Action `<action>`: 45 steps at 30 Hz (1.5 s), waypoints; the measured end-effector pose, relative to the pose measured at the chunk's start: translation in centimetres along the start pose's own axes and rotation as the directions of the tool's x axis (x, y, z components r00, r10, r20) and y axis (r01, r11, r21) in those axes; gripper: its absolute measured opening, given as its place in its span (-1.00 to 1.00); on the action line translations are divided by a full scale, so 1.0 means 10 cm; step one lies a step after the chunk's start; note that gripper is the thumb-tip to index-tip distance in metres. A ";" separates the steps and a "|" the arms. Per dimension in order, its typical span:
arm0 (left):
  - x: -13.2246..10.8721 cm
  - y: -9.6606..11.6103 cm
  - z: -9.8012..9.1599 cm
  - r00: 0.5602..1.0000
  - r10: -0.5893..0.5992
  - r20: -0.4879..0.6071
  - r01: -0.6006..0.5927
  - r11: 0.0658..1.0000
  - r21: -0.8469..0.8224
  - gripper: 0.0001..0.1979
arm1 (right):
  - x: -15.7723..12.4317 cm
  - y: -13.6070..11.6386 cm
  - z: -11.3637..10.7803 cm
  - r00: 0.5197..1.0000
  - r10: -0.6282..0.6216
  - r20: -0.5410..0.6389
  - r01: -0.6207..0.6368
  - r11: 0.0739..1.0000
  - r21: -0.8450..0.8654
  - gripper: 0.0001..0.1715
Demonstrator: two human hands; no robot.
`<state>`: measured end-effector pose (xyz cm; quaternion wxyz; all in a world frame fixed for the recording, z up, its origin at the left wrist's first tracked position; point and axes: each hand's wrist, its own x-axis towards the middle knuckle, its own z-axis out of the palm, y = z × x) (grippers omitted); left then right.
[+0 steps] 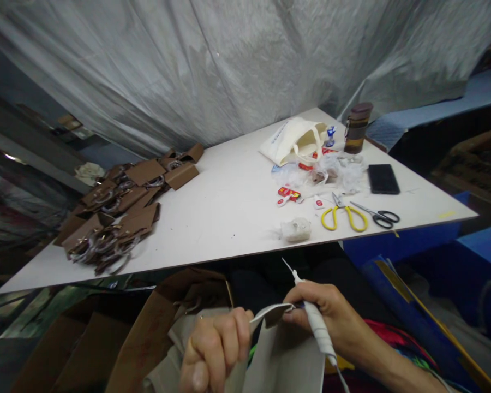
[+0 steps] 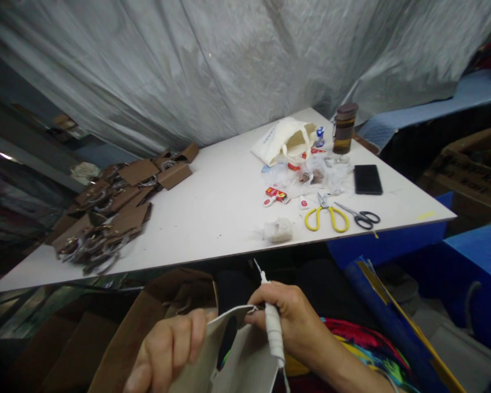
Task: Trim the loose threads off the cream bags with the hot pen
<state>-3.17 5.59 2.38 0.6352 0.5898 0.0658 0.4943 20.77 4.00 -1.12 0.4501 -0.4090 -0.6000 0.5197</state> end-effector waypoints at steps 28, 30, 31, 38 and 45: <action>0.52 -0.79 -0.22 0.685 -0.654 -0.320 0.726 0.580 0.369 -0.67 | 0.37 0.55 -0.04 0.973 0.128 -0.192 -0.133 0.991 -0.018 -0.74; 0.55 -0.88 -0.21 0.652 -0.626 -0.428 0.757 0.569 0.321 -0.78 | 0.43 0.55 -0.06 0.978 0.124 -0.168 -0.129 0.992 -0.015 -0.73; 0.57 -0.91 -0.22 0.641 -0.616 -0.458 0.764 0.573 0.297 -0.79 | 0.46 0.55 -0.07 0.981 0.117 -0.156 -0.121 0.993 -0.015 -0.73; 0.58 -1.08 -0.39 0.556 -0.630 -0.542 0.792 0.599 0.116 -0.77 | 0.47 0.74 -0.28 0.981 0.046 -0.188 -0.060 0.995 -0.074 -0.65; 0.54 -1.25 -0.47 0.526 -0.640 -0.560 0.800 0.595 0.072 -0.75 | 0.56 0.86 -0.72 0.915 -0.031 -0.403 -0.108 0.942 -0.317 -0.59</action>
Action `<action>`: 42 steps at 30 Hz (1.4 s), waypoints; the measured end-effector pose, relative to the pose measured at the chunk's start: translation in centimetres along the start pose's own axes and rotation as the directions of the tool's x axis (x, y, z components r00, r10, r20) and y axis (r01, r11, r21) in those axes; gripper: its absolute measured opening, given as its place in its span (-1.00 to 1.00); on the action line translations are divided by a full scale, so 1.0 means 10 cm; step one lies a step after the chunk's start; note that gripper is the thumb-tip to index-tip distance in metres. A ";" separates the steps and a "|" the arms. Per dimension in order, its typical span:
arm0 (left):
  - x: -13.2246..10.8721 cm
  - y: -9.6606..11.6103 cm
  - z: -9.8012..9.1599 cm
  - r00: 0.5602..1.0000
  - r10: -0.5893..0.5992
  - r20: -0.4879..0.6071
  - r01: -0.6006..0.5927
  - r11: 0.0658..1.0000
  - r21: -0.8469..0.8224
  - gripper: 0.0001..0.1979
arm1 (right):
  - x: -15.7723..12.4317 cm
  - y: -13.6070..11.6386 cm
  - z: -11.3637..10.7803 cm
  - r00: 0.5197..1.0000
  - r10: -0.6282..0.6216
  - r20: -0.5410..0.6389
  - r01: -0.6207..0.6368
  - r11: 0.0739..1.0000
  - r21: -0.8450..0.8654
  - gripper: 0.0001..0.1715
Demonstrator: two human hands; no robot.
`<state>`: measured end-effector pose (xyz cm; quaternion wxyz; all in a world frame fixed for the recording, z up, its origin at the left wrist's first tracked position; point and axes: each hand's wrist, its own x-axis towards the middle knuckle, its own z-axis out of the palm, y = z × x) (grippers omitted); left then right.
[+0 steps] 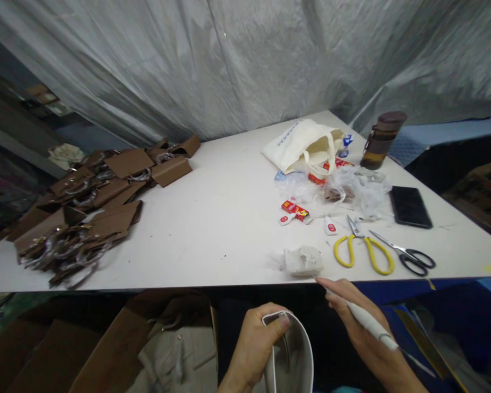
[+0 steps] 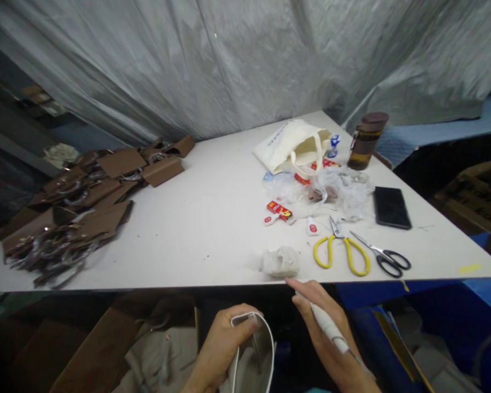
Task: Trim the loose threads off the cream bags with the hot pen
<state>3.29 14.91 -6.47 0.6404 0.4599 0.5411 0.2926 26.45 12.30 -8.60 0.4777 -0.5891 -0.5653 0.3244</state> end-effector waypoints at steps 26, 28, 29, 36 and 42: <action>0.40 0.10 0.11 0.982 -0.103 -0.159 0.116 0.990 0.079 -0.87 | 0.55 0.12 0.29 0.988 -0.149 0.031 0.152 0.977 -0.151 -0.75; 0.41 0.11 0.12 0.982 -0.115 -0.152 0.130 0.987 0.094 -0.90 | 0.56 0.14 0.30 0.989 -0.144 0.035 0.147 0.977 -0.151 -0.75; 0.42 0.12 0.12 0.982 -0.117 -0.152 0.134 0.985 0.109 -0.91 | 0.57 0.14 0.31 0.989 -0.141 0.036 0.145 0.978 -0.151 -0.75; 0.43 0.17 0.17 0.985 -0.120 -0.127 0.144 0.969 0.199 -0.90 | 0.54 0.09 0.22 0.992 -0.113 0.058 0.119 0.986 -0.118 -0.69; 0.42 0.18 0.21 0.991 -0.103 -0.090 0.122 0.963 0.239 -0.91 | 0.44 0.03 0.15 0.988 0.089 0.127 -0.112 0.975 0.194 -0.52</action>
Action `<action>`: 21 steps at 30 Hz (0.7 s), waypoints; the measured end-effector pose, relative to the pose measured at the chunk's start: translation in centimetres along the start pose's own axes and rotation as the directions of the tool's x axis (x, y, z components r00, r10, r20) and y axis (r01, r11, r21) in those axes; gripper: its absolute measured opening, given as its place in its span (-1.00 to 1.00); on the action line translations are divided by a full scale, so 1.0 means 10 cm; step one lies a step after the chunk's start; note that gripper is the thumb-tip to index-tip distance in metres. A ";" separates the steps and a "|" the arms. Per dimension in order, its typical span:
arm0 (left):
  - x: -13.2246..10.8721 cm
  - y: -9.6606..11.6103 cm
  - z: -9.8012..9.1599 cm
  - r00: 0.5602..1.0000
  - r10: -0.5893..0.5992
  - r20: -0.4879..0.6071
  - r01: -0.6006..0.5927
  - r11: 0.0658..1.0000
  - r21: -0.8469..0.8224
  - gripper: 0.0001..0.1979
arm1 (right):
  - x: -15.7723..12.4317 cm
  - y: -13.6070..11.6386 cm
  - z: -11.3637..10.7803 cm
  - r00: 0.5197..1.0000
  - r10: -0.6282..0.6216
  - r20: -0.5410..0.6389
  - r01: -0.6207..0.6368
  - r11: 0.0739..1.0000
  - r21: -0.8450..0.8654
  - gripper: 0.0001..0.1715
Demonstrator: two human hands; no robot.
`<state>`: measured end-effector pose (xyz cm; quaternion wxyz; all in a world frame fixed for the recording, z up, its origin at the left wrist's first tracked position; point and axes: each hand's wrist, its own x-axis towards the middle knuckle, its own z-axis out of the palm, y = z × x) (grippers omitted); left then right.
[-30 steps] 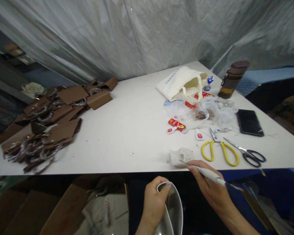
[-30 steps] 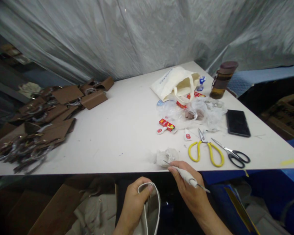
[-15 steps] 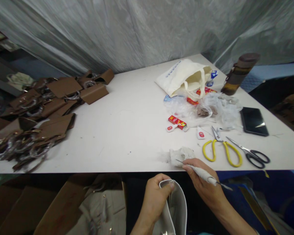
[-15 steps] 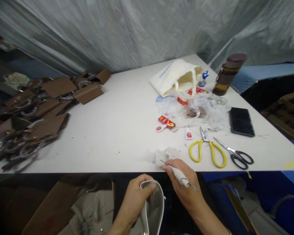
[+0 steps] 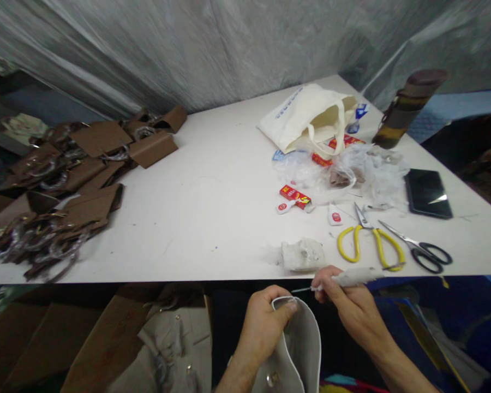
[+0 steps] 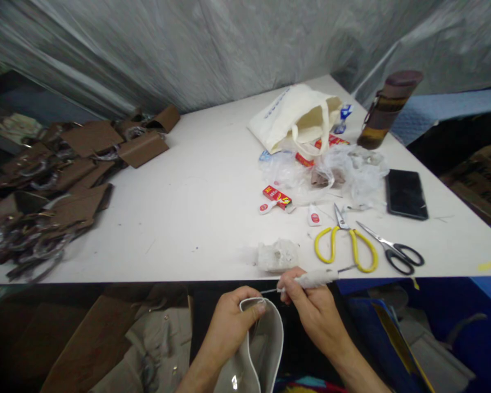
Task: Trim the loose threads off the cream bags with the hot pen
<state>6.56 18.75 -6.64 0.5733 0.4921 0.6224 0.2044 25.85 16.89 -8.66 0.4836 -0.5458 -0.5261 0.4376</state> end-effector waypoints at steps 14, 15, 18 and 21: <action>-0.08 0.04 0.10 0.999 -0.016 0.038 0.015 1.000 0.015 -0.93 | -0.06 0.10 -0.05 0.978 0.168 0.126 -0.183 0.975 0.124 -0.40; -0.09 0.04 0.10 0.999 -0.024 0.041 0.024 1.000 0.003 -0.93 | -0.06 0.09 -0.06 0.977 0.169 0.132 -0.184 0.977 0.110 -0.39; -0.10 0.03 0.11 0.997 -0.045 0.059 0.047 0.998 -0.035 -0.92 | -0.05 0.06 -0.07 0.977 0.142 0.157 -0.154 0.986 0.064 -0.37; -0.10 0.00 0.12 0.996 -0.043 0.075 0.047 0.997 -0.060 -0.89 | -0.04 0.04 -0.09 0.977 0.103 0.185 -0.108 0.994 0.018 -0.36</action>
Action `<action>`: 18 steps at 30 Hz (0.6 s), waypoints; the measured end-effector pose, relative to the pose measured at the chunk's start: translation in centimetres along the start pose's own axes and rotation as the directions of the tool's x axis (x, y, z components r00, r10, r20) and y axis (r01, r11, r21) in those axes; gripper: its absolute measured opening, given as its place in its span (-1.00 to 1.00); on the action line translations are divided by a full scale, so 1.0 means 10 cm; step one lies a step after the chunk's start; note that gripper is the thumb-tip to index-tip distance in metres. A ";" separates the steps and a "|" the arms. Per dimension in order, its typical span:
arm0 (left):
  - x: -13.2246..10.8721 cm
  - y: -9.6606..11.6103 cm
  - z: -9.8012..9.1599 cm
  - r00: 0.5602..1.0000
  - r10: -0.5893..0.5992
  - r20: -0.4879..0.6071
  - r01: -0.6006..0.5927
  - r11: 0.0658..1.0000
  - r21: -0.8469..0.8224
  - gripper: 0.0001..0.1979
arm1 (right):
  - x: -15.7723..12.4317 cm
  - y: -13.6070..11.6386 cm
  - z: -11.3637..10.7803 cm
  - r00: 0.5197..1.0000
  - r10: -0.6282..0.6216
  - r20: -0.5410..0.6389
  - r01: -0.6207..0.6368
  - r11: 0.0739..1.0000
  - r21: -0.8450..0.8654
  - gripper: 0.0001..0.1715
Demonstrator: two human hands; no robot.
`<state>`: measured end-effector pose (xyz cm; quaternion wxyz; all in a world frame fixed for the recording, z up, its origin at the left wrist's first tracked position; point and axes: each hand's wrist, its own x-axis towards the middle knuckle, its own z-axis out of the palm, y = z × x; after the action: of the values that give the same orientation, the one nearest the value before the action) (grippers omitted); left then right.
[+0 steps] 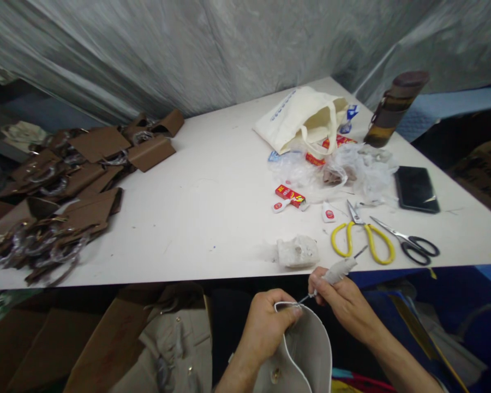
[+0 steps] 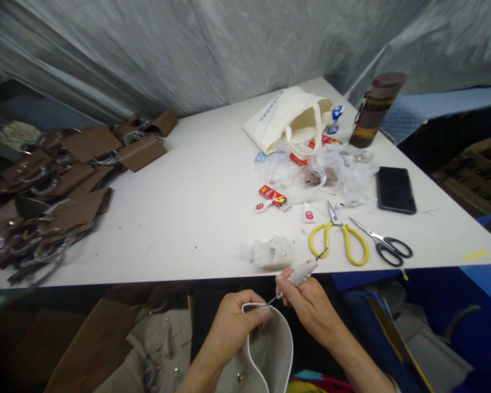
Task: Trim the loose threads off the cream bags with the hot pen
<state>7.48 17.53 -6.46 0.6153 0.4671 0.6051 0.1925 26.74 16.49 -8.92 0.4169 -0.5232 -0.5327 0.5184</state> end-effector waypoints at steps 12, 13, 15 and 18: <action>0.07 -0.13 -0.07 1.000 -0.008 -0.012 0.007 0.997 -0.081 -0.84 | -0.21 0.19 0.20 0.991 0.010 -0.133 0.001 0.997 0.083 -0.47; 0.07 -0.13 -0.08 1.000 -0.012 -0.011 0.011 0.996 -0.092 -0.84 | -0.21 0.19 0.21 0.988 0.016 -0.156 0.000 0.995 0.098 -0.47; 0.09 -0.15 -0.10 1.000 -0.016 -0.021 0.014 0.992 -0.124 -0.84 | -0.16 0.16 0.22 0.977 0.000 -0.215 0.024 0.993 0.111 -0.48; 0.11 -0.18 -0.13 0.998 -0.025 -0.057 0.013 0.980 -0.200 -0.84 | -0.05 0.09 0.18 0.934 -0.100 -0.342 0.119 0.992 0.035 -0.57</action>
<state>5.86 18.01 -8.34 0.6428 0.3912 0.6052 0.2599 25.10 15.68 -10.01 0.5451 -0.5626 -0.4667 0.4106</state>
